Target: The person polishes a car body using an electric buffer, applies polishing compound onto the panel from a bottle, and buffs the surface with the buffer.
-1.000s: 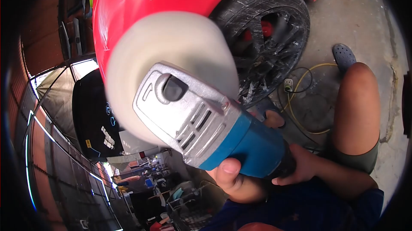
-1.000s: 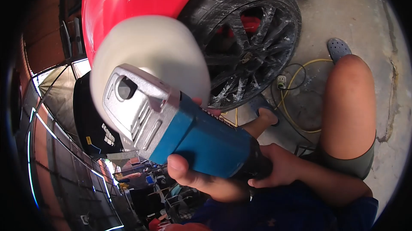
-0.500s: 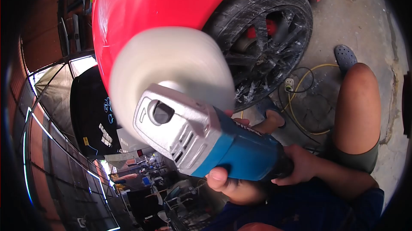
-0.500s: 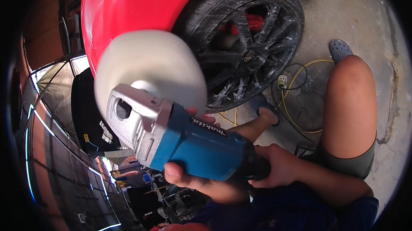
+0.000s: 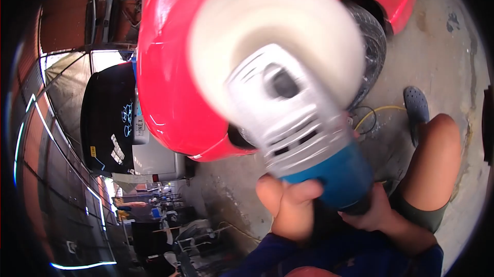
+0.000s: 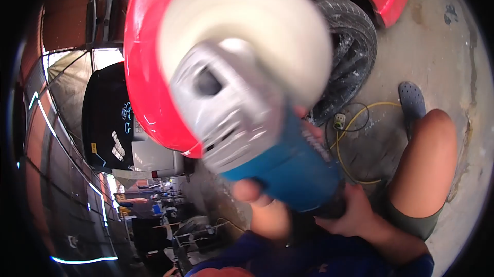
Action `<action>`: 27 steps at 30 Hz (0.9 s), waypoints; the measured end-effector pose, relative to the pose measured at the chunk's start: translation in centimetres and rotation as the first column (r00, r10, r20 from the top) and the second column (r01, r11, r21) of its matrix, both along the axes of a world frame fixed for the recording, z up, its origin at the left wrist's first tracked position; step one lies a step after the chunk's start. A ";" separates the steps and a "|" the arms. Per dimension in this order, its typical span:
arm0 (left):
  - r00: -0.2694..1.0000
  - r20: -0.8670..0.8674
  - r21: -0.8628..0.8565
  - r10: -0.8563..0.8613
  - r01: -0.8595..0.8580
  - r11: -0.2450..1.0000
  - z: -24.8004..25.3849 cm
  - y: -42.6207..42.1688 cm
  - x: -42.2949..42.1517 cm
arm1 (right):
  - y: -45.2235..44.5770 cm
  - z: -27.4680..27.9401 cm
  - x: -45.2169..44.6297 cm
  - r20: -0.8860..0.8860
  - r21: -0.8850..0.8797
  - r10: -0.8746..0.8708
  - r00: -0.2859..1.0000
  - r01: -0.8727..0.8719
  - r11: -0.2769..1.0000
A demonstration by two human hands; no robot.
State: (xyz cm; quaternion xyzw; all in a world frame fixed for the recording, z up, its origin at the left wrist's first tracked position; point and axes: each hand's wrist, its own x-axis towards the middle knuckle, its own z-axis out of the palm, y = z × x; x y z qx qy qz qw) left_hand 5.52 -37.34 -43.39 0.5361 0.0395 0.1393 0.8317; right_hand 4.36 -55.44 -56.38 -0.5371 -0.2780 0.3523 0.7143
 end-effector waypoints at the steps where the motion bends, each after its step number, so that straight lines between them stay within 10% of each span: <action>1: 0.999 -0.047 0.037 -0.002 0.004 0.999 0.7 -0.4 0.8 | 0.1 0.1 0.0 0.002 0.026 -0.044 0.999 0.044 0.999; 8: 1.000 -0.016 0.241 -0.022 0.026 0.970 5.9 -1.7 4.0 | -2.5 7.8 2.0 -0.399 0.009 0.155 0.904 -0.166 0.986; 19: 0.993 0.108 0.055 -0.054 0.049 0.997 15.0 0.9 4.6 | 0.0 19.7 3.2 -0.414 0.302 0.299 0.860 -0.180 0.936; 27: 0.982 0.127 -0.038 0.140 -0.137 0.990 13.9 5.1 -1.6 | 3.0 20.9 0.6 -0.327 0.198 0.421 0.846 -0.374 0.906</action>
